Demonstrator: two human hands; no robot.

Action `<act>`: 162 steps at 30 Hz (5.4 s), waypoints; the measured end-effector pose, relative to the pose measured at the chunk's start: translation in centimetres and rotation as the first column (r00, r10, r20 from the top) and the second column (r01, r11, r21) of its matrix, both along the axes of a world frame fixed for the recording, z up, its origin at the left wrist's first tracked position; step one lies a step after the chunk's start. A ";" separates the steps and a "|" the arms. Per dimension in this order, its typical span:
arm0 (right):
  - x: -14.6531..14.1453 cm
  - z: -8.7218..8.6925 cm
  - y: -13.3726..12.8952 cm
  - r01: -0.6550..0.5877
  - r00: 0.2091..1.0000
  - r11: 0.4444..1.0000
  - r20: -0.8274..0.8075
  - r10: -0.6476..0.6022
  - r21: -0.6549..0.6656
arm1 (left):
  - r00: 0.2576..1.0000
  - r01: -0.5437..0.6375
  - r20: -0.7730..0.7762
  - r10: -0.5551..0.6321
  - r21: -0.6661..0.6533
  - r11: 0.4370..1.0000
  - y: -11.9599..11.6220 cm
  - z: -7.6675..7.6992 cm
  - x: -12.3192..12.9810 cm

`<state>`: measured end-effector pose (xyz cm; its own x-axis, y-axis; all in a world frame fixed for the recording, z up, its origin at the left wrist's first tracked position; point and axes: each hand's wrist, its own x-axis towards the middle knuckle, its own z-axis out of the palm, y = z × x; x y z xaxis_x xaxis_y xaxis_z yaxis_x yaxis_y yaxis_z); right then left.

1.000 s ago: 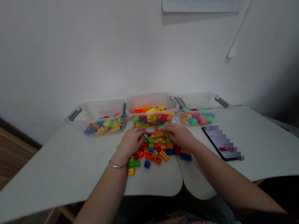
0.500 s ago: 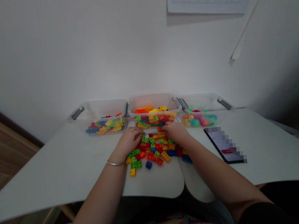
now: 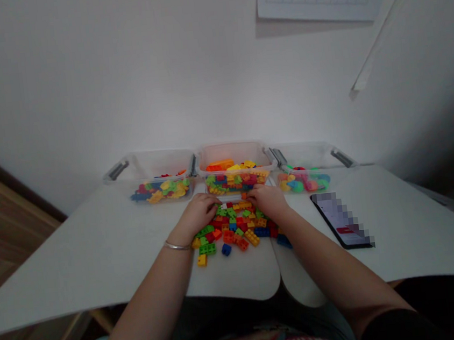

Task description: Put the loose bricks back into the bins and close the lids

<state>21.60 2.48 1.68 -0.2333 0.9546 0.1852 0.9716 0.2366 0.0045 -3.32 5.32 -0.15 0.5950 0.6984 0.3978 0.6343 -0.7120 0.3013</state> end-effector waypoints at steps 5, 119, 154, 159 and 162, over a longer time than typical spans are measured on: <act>-0.1 -0.3 -0.1 0.013 0.998 0.998 -0.057 -0.009 0.063 | 1.000 -0.004 0.006 0.004 -0.012 1.000 0.1 -0.1 -0.1; 4.4 4.1 -0.7 0.460 0.546 0.737 -0.812 0.205 0.495 | 0.971 -0.095 0.192 0.146 -0.251 0.963 -0.3 -0.1 -0.1; 6.2 1.9 -1.8 0.222 0.688 0.884 -0.708 0.156 0.411 | 0.974 -0.104 0.173 0.143 -0.217 0.971 0.0 -0.6 -0.2; 8.3 -1.8 -2.0 0.229 0.715 0.934 -0.699 0.031 0.275 | 0.971 -0.114 0.181 0.157 -0.231 0.966 0.0 -0.6 -0.2; 9.2 -3.4 -2.5 0.243 0.748 0.965 -0.652 -0.122 0.097 | 0.967 -0.114 0.196 0.161 -0.231 0.966 0.0 -0.7 -0.2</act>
